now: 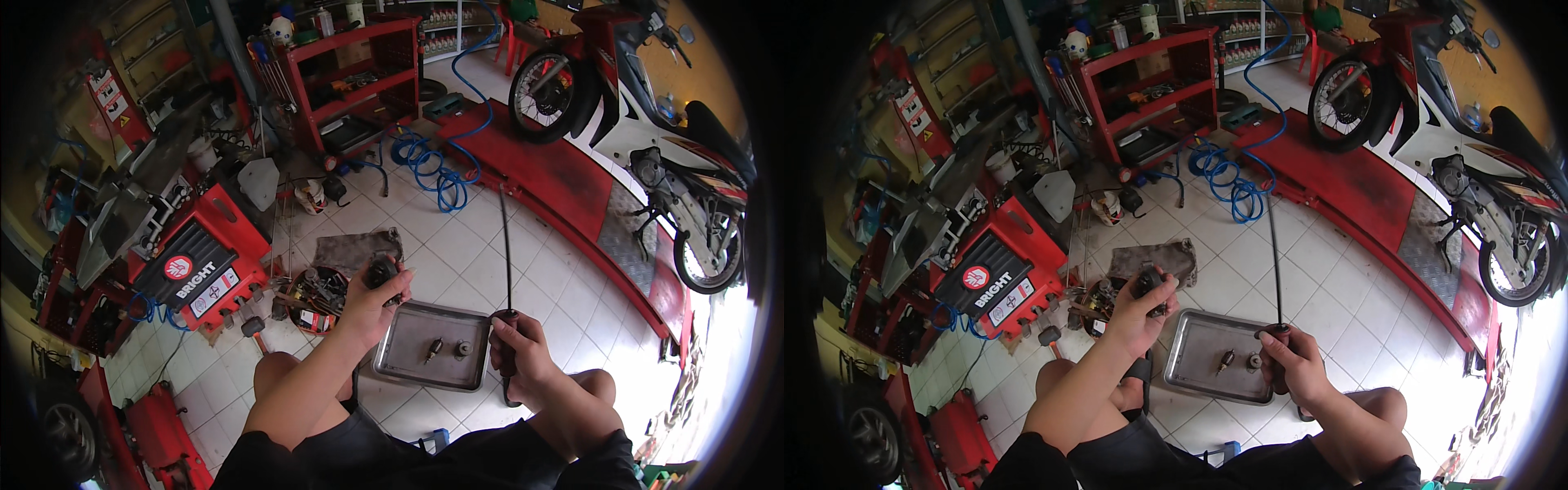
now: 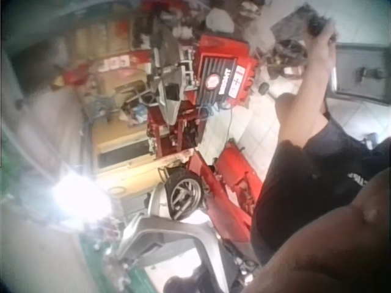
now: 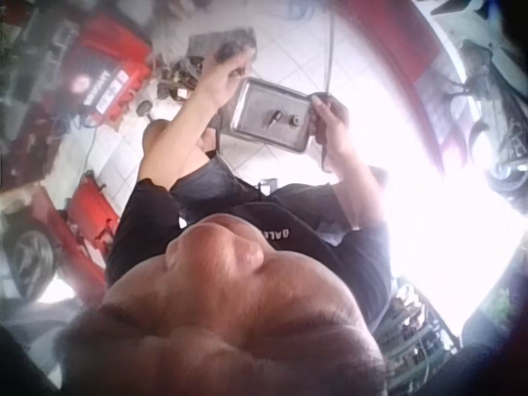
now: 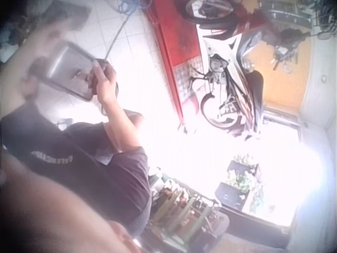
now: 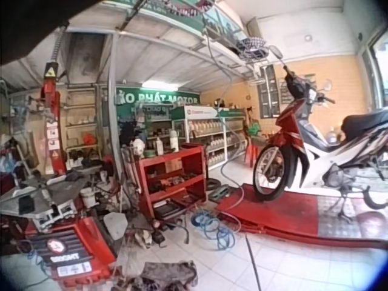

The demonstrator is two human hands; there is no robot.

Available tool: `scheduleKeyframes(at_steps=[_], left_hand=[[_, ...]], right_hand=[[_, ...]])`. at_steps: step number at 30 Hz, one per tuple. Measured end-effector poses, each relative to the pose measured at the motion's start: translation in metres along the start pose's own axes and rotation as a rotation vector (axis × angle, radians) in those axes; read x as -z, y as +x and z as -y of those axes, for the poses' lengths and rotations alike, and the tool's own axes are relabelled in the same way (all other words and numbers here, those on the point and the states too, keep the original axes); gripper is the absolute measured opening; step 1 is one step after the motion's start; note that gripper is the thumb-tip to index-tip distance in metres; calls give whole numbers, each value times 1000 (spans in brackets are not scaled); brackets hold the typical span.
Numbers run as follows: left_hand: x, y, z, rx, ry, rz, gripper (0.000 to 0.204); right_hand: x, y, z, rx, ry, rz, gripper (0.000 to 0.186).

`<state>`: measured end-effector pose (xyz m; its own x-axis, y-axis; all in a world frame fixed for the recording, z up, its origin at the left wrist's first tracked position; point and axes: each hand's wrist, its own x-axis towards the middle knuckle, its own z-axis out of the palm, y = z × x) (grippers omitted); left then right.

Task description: The person sits in a workshop and uses a screwdriver to disassemble a cylindrical mechanical part, removing a small internal component and placing it into a metal tray. They then handle a larger, dark mechanical housing, using the screwdriver to manipulate its internal parts before placing it into the tray.

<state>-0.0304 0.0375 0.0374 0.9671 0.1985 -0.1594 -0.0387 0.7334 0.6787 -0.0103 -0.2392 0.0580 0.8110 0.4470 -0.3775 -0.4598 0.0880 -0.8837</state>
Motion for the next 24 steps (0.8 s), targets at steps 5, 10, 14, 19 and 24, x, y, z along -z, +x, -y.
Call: scheduleKeyframes(at_steps=[5, 10, 14, 19, 24], left_hand=[[-5, 4, 0, 26, -39, -67, 29], [-6, 7, 1, 27, -18, -75, 27], [-5, 4, 4, 43, -41, -105, 27], [-3, 0, 6, 82, 27, -63, 27], [-5, 6, 7, 77, -15, -113, 28]], right_hand=[[5, -5, 2, 210, 9, -56, 19], [6, 0, 3, 72, 27, -19, 24], [-1, -6, 1, 83, 109, 22, 31], [9, -6, 1, 144, 36, 81, 39], [3, -9, 2, 149, 42, 83, 40]])
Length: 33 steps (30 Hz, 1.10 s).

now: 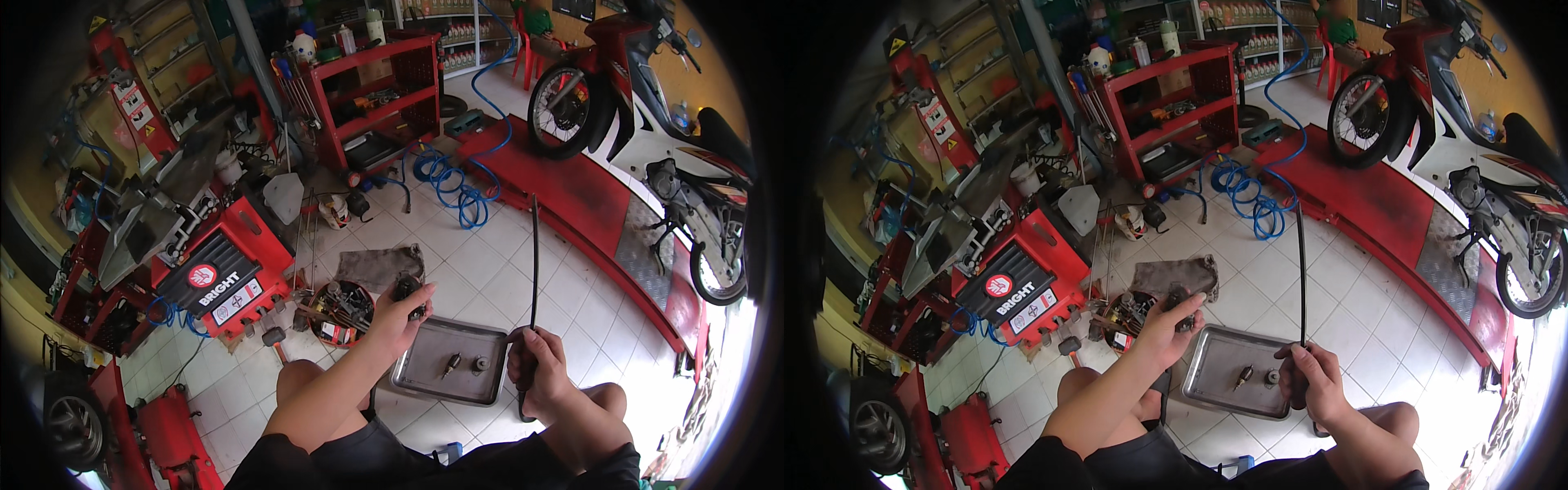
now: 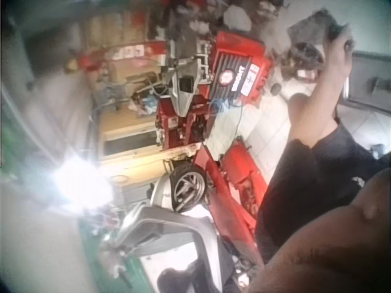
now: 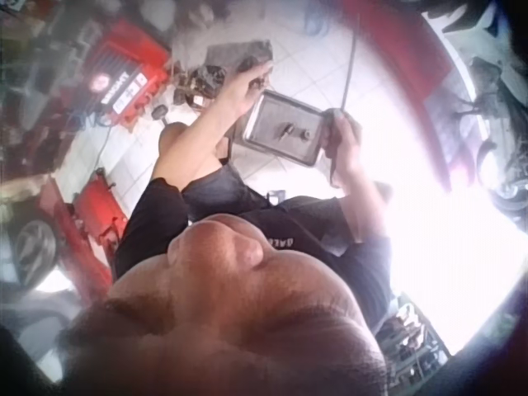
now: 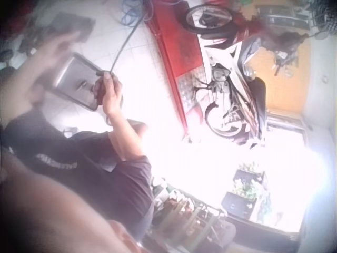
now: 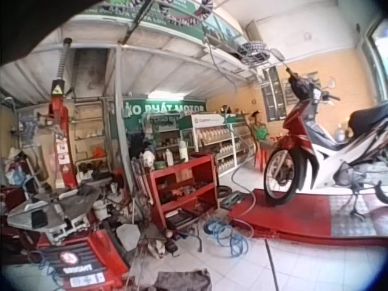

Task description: The person sits in a workshop and uses a screwdriver to disassemble a cylindrical mechanical part, removing a small internal component and placing it into a metal tray. They then handle a larger, dark mechanical housing, using the screwdriver to manipulate its internal parts before placing it into the tray.

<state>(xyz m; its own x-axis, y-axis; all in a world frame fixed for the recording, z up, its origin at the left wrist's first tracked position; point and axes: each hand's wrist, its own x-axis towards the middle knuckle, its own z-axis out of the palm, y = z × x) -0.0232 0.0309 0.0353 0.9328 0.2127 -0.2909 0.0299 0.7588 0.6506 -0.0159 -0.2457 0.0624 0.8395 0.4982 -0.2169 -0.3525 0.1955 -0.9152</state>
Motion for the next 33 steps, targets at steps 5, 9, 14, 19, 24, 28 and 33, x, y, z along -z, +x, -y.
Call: scheduleKeyframes(at_steps=[5, 9, 14, 19, 24, 28, 33], left_hand=[[-8, 0, 1, 11, 2, 42, 28], [-21, 4, 6, 8, 5, 40, 27], [-22, 24, 20, -2, 31, 79, 24], [-22, 20, 25, 42, 84, 52, 22], [1, 10, 17, 80, 76, 14, 22], [7, -2, 7, 97, 5, -38, 24], [-1, -14, 1, 59, 61, 15, 24]], right_hand=[[-5, -3, 2, -19, 33, 56, 39], [-13, 6, 2, 6, 23, 121, 35], [-21, 20, -1, 34, -13, 141, 32], [-18, 27, -5, -12, -3, 71, 31], [11, 33, -18, -232, 9, -70, 33], [9, 21, -12, -238, 40, -83, 35], [-9, 10, 0, -195, -172, 36, 35]])
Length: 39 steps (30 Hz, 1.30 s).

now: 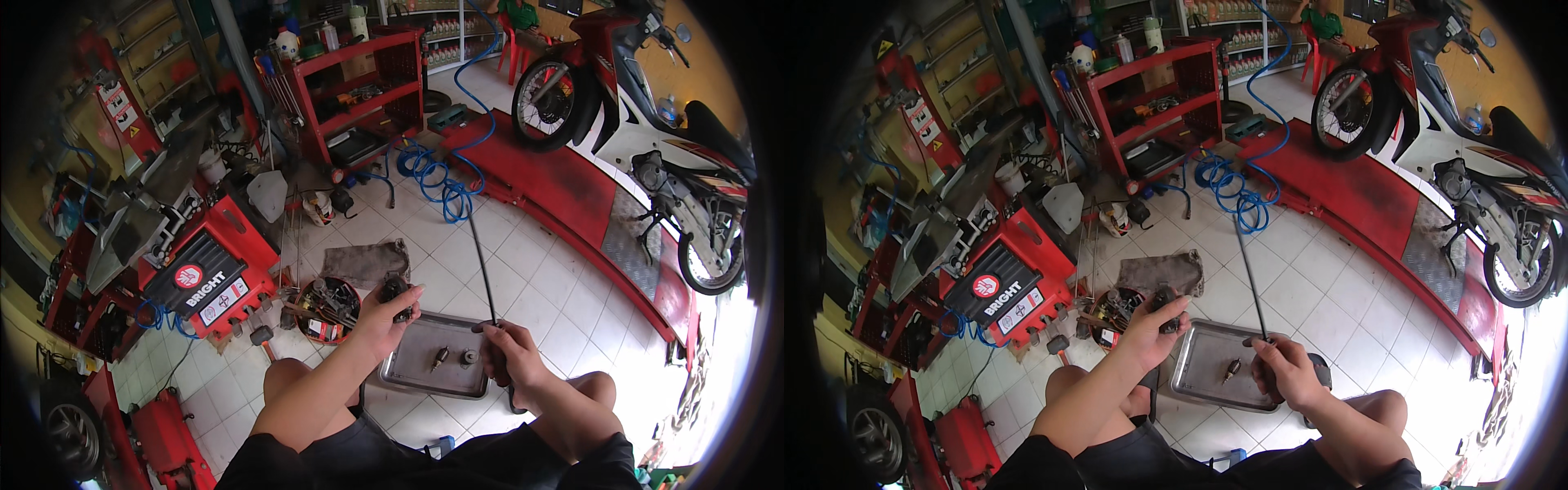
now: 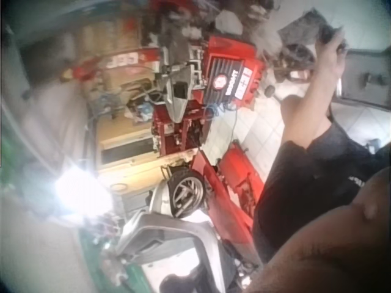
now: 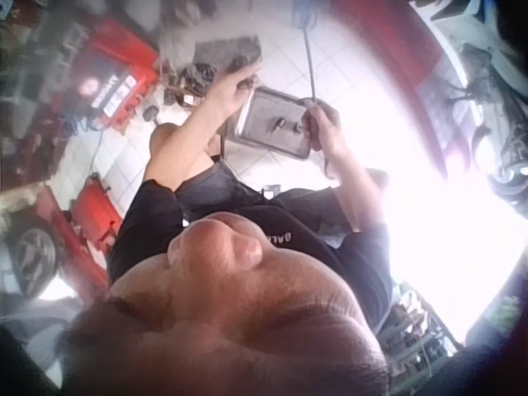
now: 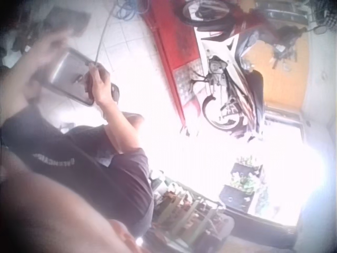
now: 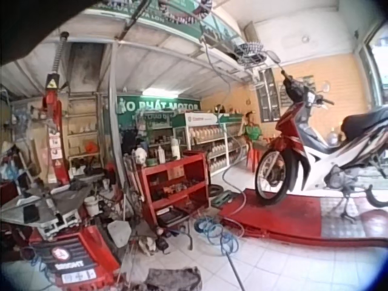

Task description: The person sits in a workshop and uses a screwdriver to disassemble a cylindrical mechanical part, removing a small internal component and placing it into a metal tray. They then handle a larger, dark mechanical housing, using the screwdriver to manipulate its internal parts before placing it into the tray.

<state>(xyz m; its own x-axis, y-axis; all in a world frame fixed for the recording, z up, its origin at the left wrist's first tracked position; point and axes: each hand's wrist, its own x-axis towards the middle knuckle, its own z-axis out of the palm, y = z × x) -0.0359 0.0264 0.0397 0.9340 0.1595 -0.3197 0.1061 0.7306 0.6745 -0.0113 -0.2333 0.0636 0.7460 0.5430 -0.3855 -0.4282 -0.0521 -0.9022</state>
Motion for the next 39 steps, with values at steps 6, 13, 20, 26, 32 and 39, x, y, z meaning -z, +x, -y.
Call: scheduleKeyframes(at_steps=[6, 13, 20, 26, 32, 39], left_hand=[[3, 13, 6, 3, -54, -55, 25], [2, 26, 14, -22, -54, -86, 26], [2, 39, 18, -41, -59, -103, 30], [-15, 45, 29, -40, -69, -66, 23], [-18, 48, 34, -36, -36, -95, 24], [-5, 42, 30, 16, -54, -97, 22]], right_hand=[[-12, -1, 7, 123, -48, 44, 32], [-10, 21, -1, 40, -54, 37, 34], [-11, 30, -11, 62, 52, 38, 34], [-13, 32, -4, 144, 187, 33, 31], [-7, 32, -6, 4, 247, -12, 32], [8, 20, -16, 67, 164, 0, 35]])
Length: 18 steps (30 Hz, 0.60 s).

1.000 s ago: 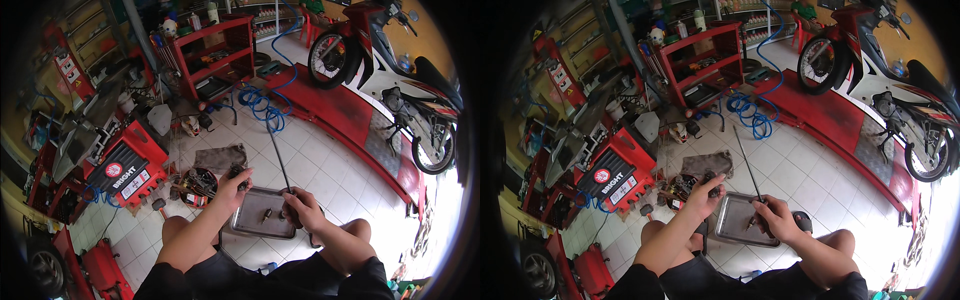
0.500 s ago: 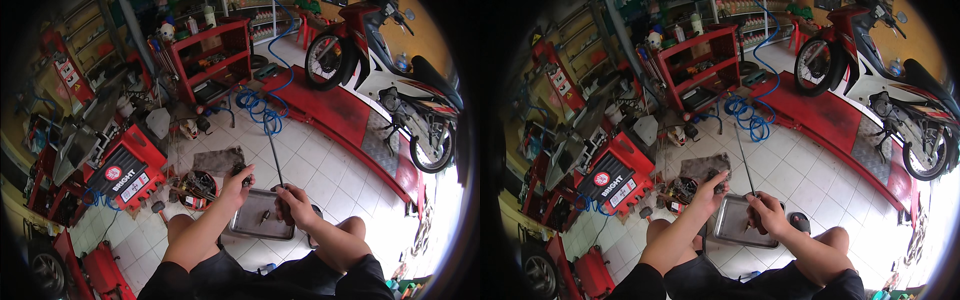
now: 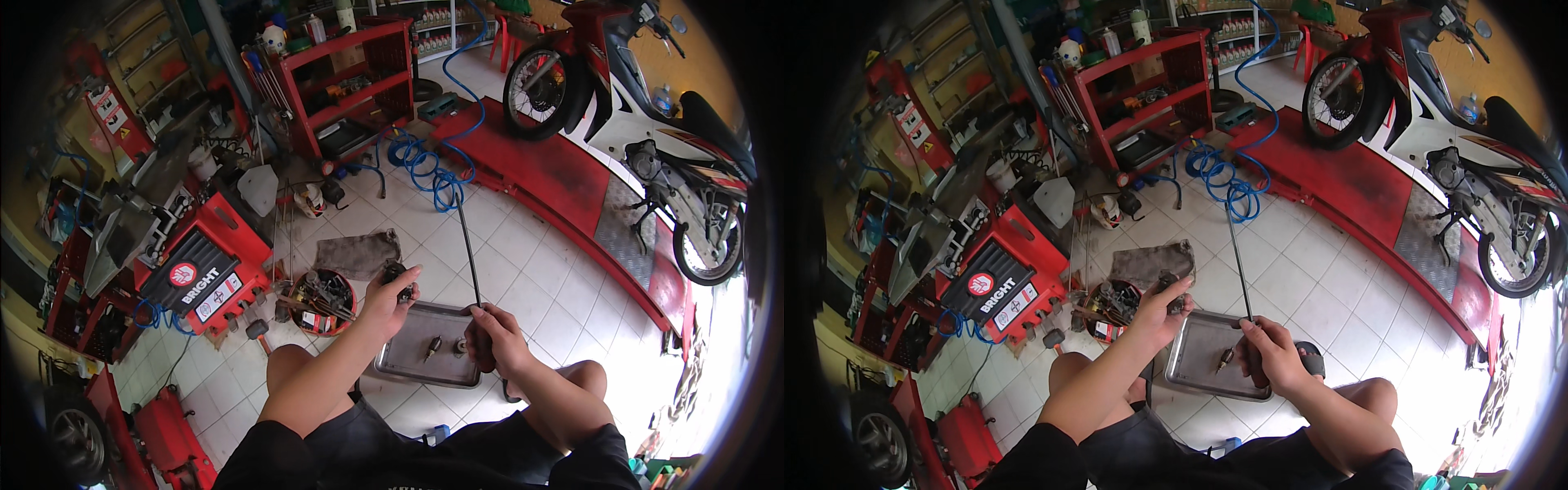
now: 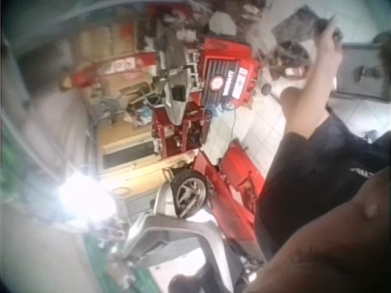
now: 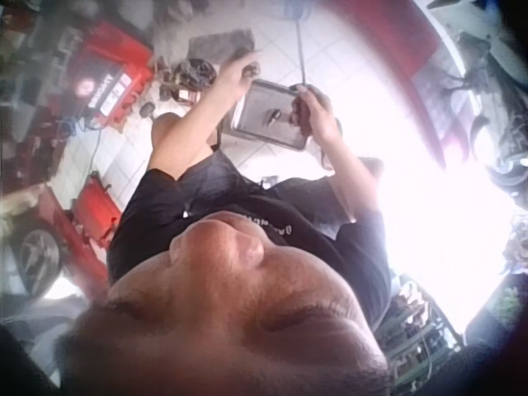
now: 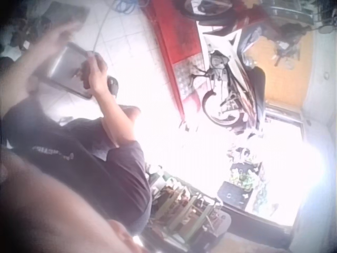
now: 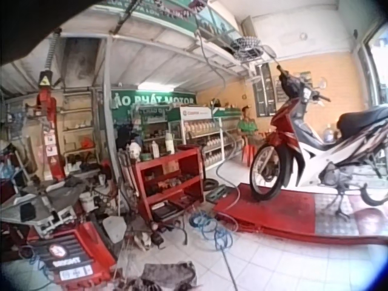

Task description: The person sits in a workshop and uses a screwdriver to disassemble a cylindrical mechanical part, removing a small internal component and placing it into a metal tray. They then handle a larger, dark mechanical housing, using the screwdriver to manipulate its internal parts before placing it into the tray.

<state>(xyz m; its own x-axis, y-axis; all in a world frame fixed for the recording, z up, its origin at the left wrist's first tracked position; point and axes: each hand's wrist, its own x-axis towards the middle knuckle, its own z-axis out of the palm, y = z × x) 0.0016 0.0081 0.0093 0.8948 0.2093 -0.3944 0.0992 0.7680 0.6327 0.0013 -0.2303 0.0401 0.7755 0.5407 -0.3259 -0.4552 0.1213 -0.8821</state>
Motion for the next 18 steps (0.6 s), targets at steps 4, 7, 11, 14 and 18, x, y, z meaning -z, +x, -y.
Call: scheduleKeyframes(at_steps=[4, 7, 11, 14, 18], left_hand=[[-5, -8, -2, 21, 15, 14, 31], [-6, -7, -1, 24, 27, 9, 31], [3, 3, 1, 13, 31, 7, 30], [15, 6, 3, 0, 48, -12, 30], [34, 9, 5, 17, 124, -55, 30]], right_hand=[[2, -2, 4, 19, 33, 4, 37], [0, -5, 14, 14, 51, -11, 35], [3, -5, 15, 26, 47, 17, 35], [7, -8, 10, 11, 81, 8, 37], [14, -17, 14, 18, 95, -31, 35]])
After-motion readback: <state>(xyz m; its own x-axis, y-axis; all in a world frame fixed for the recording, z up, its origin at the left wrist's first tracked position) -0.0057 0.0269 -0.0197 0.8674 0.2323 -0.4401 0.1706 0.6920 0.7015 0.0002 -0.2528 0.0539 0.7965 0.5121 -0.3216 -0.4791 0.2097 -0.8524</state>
